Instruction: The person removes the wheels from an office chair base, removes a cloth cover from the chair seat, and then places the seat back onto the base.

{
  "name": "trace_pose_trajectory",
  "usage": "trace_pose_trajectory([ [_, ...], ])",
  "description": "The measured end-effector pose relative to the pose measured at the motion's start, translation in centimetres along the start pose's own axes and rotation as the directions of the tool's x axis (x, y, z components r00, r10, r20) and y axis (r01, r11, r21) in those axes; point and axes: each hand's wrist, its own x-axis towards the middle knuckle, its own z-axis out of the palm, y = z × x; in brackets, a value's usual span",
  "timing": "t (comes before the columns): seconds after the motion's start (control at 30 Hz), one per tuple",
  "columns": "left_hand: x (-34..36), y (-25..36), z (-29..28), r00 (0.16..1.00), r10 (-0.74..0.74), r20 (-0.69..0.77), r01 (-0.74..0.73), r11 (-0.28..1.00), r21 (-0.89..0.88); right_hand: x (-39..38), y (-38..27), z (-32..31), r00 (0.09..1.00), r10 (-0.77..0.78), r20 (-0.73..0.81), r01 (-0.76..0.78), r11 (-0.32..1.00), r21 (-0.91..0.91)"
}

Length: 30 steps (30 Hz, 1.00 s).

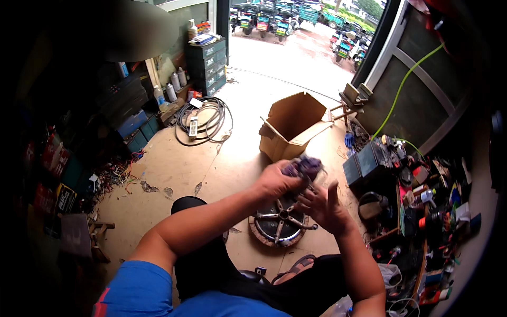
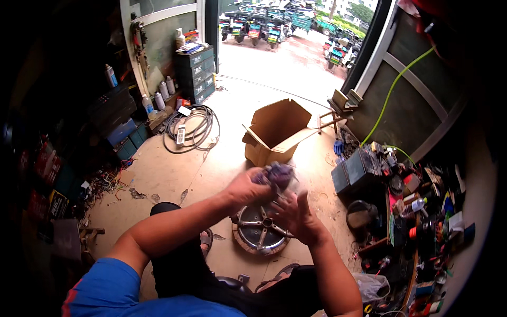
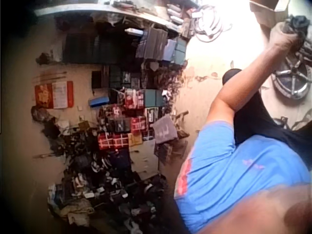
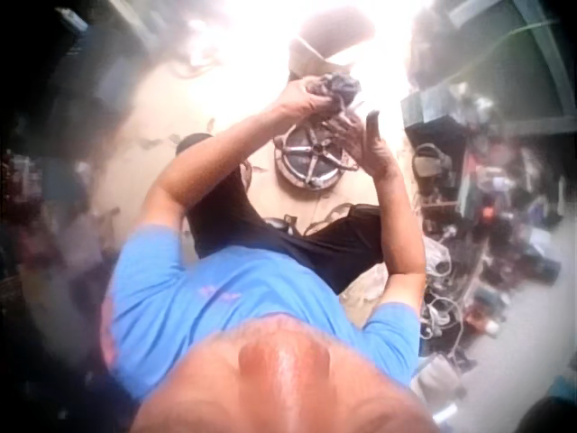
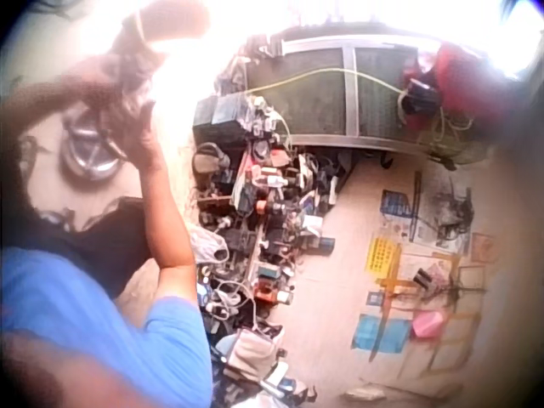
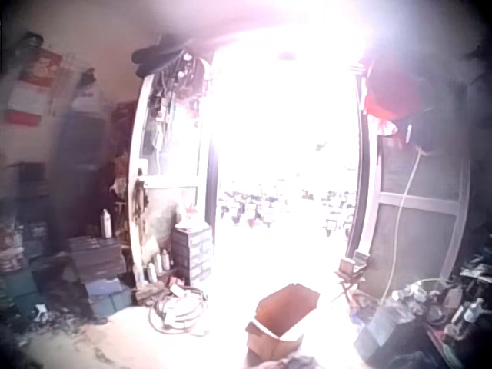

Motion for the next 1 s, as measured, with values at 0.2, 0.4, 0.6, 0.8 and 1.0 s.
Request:
trace_pose_trajectory([
  [0.2,-2.1,3.9,-2.8,0.997,0.055,-0.06,-0.057,0.998,-0.03,3.9,-1.6,-1.7,0.934,-0.16,-0.319,-0.155,0.623,-0.767],
  [0.4,-4.8,1.3,-1.8,0.999,-0.012,0.046,0.009,0.998,0.061,14.8,-3.6,-7.4,0.889,-0.395,-0.231,0.028,0.551,-0.834],
  [0.6,-4.5,1.5,-0.3,0.983,-0.156,-0.093,0.154,0.988,-0.032,29.6,-5.4,-12.0,0.862,-0.481,-0.163,0.062,0.418,-0.906],
  [0.8,-1.3,2.6,-1.6,0.962,-0.189,-0.199,0.172,0.98,-0.098,40.9,-4.9,-16.0,0.965,0.062,-0.255,-0.257,0.034,-0.966],
  [1.0,1.8,2.7,-3.6,0.827,-0.324,-0.459,0.296,0.946,-0.135,43.2,-0.7,-17.4,0.898,-0.299,-0.322,-0.393,-0.219,-0.893],
])
